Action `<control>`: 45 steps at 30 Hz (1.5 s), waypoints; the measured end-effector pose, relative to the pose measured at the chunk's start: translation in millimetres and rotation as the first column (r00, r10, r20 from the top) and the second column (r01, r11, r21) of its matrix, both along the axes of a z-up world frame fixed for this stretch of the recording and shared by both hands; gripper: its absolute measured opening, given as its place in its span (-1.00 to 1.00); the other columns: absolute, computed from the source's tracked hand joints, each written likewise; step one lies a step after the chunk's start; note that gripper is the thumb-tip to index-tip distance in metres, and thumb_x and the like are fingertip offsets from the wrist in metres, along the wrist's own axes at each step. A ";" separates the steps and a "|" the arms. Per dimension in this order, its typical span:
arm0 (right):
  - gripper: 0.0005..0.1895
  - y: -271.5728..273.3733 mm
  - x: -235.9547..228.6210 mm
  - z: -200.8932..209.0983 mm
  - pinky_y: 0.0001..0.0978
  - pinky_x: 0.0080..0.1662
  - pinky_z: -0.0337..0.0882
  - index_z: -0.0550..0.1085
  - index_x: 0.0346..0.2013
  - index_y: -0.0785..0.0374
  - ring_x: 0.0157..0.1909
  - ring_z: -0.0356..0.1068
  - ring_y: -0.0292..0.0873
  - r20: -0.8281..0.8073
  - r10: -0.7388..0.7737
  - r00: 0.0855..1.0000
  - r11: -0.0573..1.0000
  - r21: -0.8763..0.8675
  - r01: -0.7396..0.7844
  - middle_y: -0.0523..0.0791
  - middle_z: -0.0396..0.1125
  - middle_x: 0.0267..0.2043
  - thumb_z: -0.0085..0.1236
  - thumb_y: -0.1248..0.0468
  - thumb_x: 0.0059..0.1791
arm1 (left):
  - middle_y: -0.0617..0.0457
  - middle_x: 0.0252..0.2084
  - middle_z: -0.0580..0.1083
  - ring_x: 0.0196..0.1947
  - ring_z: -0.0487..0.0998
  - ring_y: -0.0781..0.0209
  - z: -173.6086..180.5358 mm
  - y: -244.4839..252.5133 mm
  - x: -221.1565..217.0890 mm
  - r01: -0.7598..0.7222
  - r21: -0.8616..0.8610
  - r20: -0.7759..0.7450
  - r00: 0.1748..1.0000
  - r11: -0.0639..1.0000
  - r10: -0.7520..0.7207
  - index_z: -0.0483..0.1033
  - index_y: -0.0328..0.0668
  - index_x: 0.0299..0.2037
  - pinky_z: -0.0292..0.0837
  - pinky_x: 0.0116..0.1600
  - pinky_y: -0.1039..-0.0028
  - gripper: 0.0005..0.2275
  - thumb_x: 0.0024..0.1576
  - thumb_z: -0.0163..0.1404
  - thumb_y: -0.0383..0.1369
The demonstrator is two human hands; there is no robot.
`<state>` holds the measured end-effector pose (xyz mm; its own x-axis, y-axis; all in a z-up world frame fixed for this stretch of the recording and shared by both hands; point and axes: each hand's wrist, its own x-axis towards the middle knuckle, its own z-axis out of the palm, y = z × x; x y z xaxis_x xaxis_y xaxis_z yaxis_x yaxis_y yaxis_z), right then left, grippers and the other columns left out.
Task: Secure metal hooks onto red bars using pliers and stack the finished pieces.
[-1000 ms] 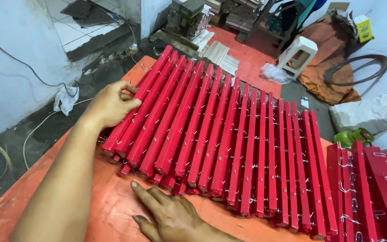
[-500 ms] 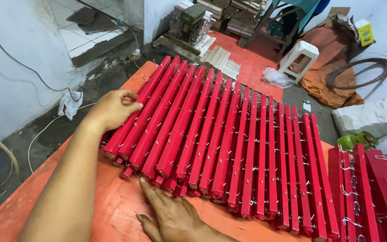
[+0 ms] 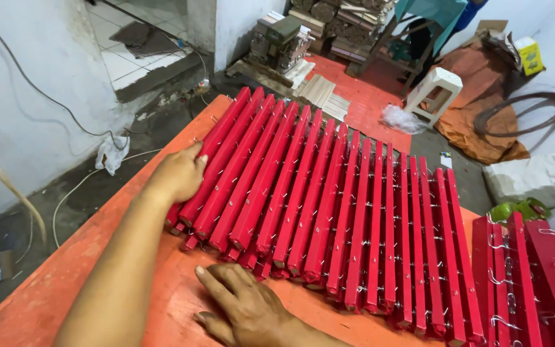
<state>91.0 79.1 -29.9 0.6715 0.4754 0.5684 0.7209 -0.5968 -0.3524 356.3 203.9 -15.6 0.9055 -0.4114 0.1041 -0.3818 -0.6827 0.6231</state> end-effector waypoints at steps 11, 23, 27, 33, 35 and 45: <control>-0.34 0.2 1.4 -8.5 0.19 0.27 0.32 0.08 0.39 0.33 0.36 0.18 0.39 -0.015 0.016 1.000 0.999 0.031 -0.016 0.33 0.09 0.34 0.00 0.07 0.10 | -0.39 -0.04 0.50 -0.05 0.49 -0.45 17.9 1.9 -26.7 -0.062 0.120 0.094 0.994 0.991 0.051 0.35 -0.20 0.14 0.36 0.02 -0.11 -0.68 0.28 -0.28 -0.23; -0.36 -0.6 -0.3 -7.2 0.07 0.28 0.29 0.17 0.32 0.41 0.33 0.19 0.27 -0.043 -0.013 0.999 1.000 0.022 0.014 0.21 0.15 0.26 -0.06 0.03 0.08 | -0.23 -0.02 0.54 -0.02 0.50 -0.42 20.5 10.5 -33.9 -0.136 0.202 0.167 0.981 0.970 0.103 0.49 0.02 0.13 0.37 0.08 -0.03 -0.65 0.11 -0.02 -0.38; -0.36 -0.9 0.2 -8.8 0.04 0.27 0.30 0.20 0.29 0.44 0.29 0.22 0.25 -0.032 -0.003 0.999 1.000 0.024 0.004 0.19 0.17 0.22 -0.09 0.01 0.09 | -0.23 0.00 0.54 -0.02 0.50 -0.44 12.2 12.5 -27.2 -0.132 0.171 0.204 0.974 0.976 0.096 0.49 0.07 0.20 0.38 0.09 -0.02 -0.63 0.15 -0.07 -0.32; -0.49 -2.0 -0.3 -20.3 -0.03 0.12 0.42 0.29 0.19 0.41 0.14 0.35 0.20 0.056 -0.042 0.998 0.998 0.052 0.039 0.15 0.24 0.15 -0.08 0.06 0.11 | -0.29 0.03 0.52 -0.03 0.50 -0.41 23.9 -0.7 -68.1 -0.103 -0.006 0.459 0.883 0.995 0.094 0.49 -0.38 0.10 0.34 0.10 -0.03 -0.66 0.19 -0.10 -0.34; -0.53 -0.3 -1.8 -26.1 -0.04 0.06 0.45 0.30 0.20 0.36 0.13 0.37 0.17 0.061 -0.085 0.994 0.996 0.024 0.084 0.13 0.27 0.16 -0.08 0.10 0.11 | -0.32 0.07 0.50 0.06 0.48 -0.34 34.2 -10.6 -97.8 -0.030 -0.077 0.502 0.862 0.997 0.065 0.49 -0.43 0.11 0.30 0.17 0.04 -0.66 0.20 -0.10 -0.36; -0.67 -74.4 -89.4 -17.1 0.03 -0.01 0.45 0.35 0.06 0.34 -0.02 0.39 0.18 0.048 -0.270 0.962 0.961 -0.051 0.272 0.07 0.33 0.00 -0.05 0.29 0.02 | -0.31 0.19 0.53 0.19 0.53 -0.09 71.6 -73.1 -263.8 0.297 -0.297 0.533 0.840 0.907 -0.100 0.56 -0.50 0.12 0.34 0.28 0.20 -0.77 0.33 0.01 -0.51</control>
